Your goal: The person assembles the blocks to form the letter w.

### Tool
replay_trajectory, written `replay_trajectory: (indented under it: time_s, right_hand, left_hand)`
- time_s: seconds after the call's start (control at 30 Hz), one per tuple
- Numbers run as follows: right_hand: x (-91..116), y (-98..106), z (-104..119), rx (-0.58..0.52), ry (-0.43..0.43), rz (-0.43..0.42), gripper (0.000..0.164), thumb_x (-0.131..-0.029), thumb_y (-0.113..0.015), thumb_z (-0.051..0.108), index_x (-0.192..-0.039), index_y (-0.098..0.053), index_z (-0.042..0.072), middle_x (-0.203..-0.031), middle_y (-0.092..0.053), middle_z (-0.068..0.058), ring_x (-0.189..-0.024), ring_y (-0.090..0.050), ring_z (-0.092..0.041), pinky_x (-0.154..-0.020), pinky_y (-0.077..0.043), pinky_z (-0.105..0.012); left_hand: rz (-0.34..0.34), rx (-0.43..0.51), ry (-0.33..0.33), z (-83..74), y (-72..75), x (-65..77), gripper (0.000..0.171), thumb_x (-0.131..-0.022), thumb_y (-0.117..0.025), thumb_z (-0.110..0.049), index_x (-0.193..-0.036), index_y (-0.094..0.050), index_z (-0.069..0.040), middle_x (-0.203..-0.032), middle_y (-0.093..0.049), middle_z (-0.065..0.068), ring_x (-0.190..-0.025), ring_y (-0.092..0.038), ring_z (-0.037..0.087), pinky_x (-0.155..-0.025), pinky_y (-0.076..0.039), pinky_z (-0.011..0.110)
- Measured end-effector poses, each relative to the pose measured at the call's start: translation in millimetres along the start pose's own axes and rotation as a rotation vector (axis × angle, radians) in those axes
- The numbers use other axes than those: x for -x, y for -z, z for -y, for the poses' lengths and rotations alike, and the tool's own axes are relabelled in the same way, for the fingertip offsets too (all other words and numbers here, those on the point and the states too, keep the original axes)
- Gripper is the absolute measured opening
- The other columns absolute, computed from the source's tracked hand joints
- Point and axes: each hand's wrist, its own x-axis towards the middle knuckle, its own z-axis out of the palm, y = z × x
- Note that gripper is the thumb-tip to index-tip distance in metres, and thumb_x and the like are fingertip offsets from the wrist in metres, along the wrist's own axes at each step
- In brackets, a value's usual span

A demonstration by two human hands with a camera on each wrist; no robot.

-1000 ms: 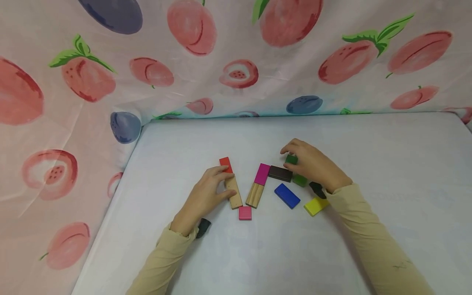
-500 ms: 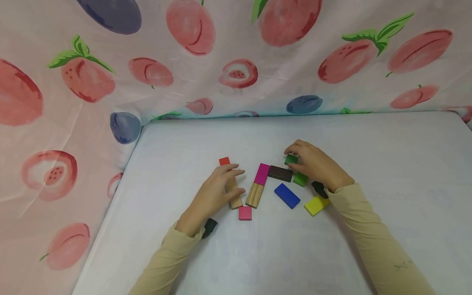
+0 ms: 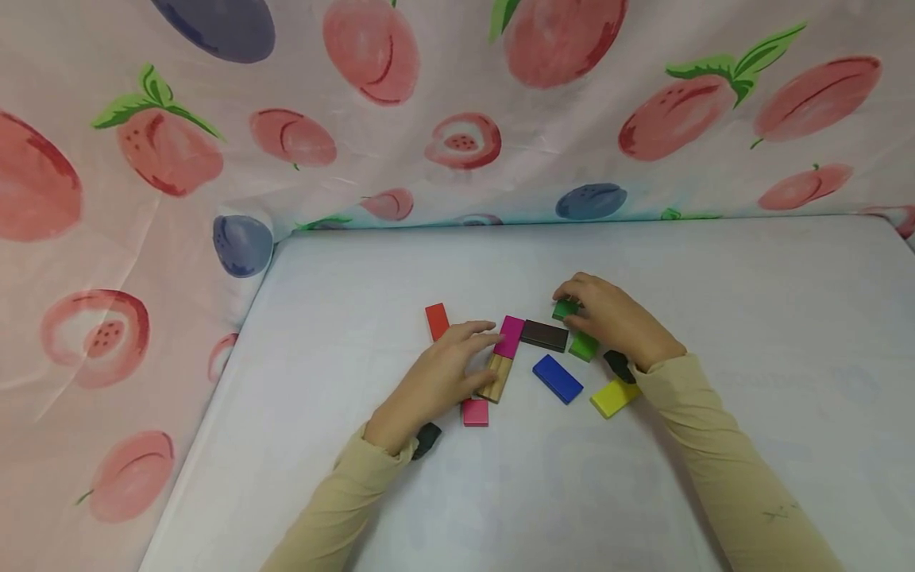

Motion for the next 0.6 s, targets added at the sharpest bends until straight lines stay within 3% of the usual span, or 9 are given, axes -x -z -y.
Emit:
replay_trajectory:
  time_s: [0.27,0.6]
  right_hand:
    - [-1.9,-0.2,-1.0,-0.012,-0.013,0.004,0.032,-0.090,-0.070,0.001,-0.121,-0.066,-0.005,-0.120,-0.062,-0.019,-0.112,-0.060,-0.034,-0.100,-0.051,-0.051]
    - [-2.7,-0.5,-1.2,-0.028,-0.017,0.006,0.031,-0.090,-0.069,0.000,-0.120,-0.067,-0.004,-0.119,-0.063,-0.019,-0.111,-0.060,-0.034,-0.099,-0.051,-0.050]
  left_hand:
    - [0.030,-0.028,-0.057,-1.8,-4.2,-4.3,0.054,-0.090,-0.075,-0.027,-0.141,-0.058,-0.017,-0.150,-0.048,0.006,-0.140,-0.042,0.022,-0.112,-0.042,0.046]
    - [0.104,-0.049,-0.102,-1.3,-7.4,-4.0,0.050,-0.094,-0.070,-0.024,-0.141,-0.057,-0.012,-0.152,-0.046,0.008,-0.141,-0.041,0.023,-0.113,-0.041,0.036]
